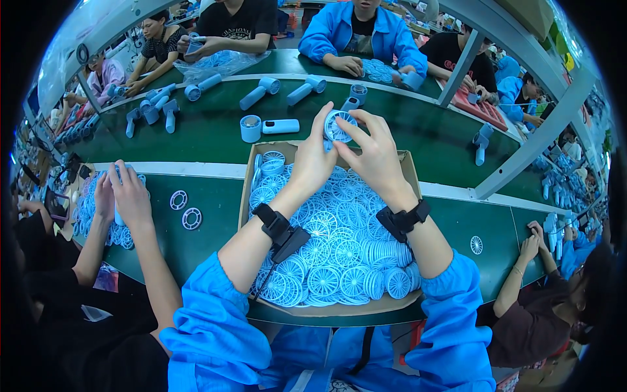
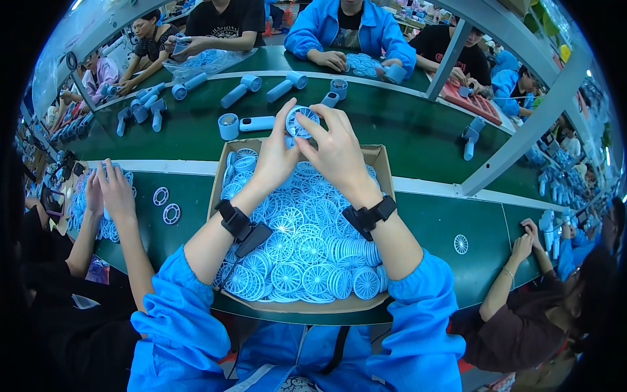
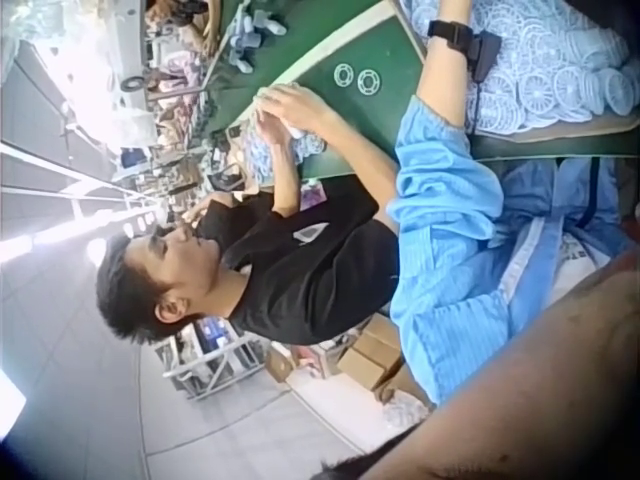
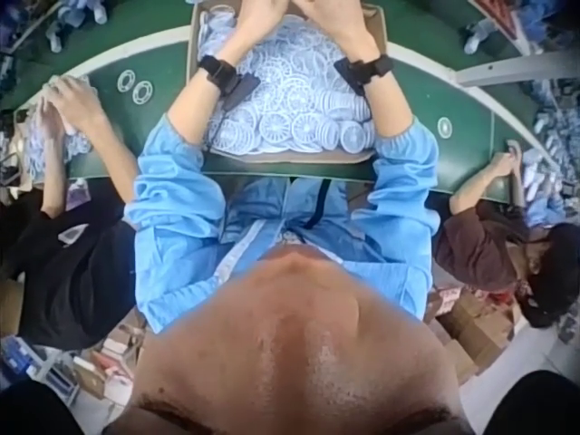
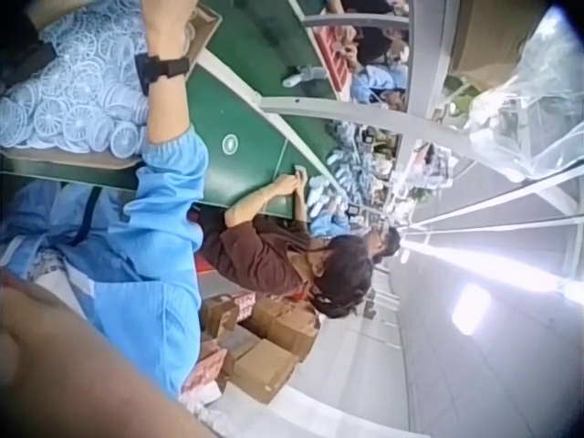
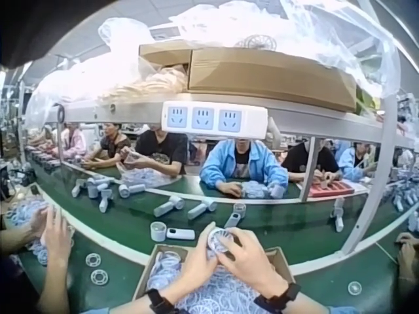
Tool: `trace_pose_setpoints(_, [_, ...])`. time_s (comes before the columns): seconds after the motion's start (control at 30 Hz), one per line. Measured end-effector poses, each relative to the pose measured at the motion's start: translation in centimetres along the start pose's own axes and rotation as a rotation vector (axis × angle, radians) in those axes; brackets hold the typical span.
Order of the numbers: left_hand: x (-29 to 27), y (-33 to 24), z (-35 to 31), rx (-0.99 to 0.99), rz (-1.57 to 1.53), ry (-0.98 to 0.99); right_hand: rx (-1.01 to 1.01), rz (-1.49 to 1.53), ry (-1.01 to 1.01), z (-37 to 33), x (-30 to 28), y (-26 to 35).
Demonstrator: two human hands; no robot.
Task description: The person picks up a fan body and a fan cover, presses the cover onto the body by hand, and places the assembled fan onto the conveyor belt.
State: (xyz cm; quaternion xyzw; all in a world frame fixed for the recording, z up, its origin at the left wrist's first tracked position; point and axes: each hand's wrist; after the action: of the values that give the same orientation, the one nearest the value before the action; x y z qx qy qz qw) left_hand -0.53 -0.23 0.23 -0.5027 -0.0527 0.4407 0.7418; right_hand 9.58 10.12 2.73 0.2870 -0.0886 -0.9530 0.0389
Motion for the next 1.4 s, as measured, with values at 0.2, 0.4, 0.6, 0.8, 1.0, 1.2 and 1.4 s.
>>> trace_pose_setpoints(0.2, [0.2, 0.0, -0.2, 0.000, -0.016, -0.008, 0.026, -0.005, 0.007, -0.2, 0.1, 0.1])
trace_pose_setpoints(0.4, [0.4, 0.5, -0.2, 0.035, -0.012, -0.015, 0.044, -0.021, 0.010, -0.2, 0.1, 0.2])
trace_pose_setpoints(0.6, [0.7, 0.8, -0.3, -0.018, -0.043, -0.001, 0.107, -0.010, 0.087, -0.4, 0.2, 0.1])
trace_pose_setpoints(0.8, [0.6, 0.4, 0.2, -0.122, -0.407, 0.051, -0.109, -0.158, 0.048, -0.1, 0.4, -2.0])
trace_pose_setpoints(1.0, [0.1, 0.2, 0.3, 0.056, -0.369, 0.092, 0.792, 1.280, 0.198, -1.0, 1.0, -0.8])
trace_pose_setpoints(1.2, [-0.5, -1.2, 0.4, 0.108, -0.521, 0.077, 0.812, 1.285, 0.250, -0.5, 0.3, -1.2])
trace_pose_setpoints(1.4, [0.0, -0.5, 0.3, 0.068, -0.487, 0.067, 0.806, 1.196, 0.181, 0.0, 0.2, -0.8])
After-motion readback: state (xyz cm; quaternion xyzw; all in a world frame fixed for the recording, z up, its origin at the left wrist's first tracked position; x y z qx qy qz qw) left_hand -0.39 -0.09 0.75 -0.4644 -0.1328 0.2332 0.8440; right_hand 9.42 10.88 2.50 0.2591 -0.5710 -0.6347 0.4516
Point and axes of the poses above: each hand's wrist, its own z-axis towards the middle knuckle, its own x-axis out of the palm, y = z × x, and after that the axes turned 6 degrees about x, right-handed
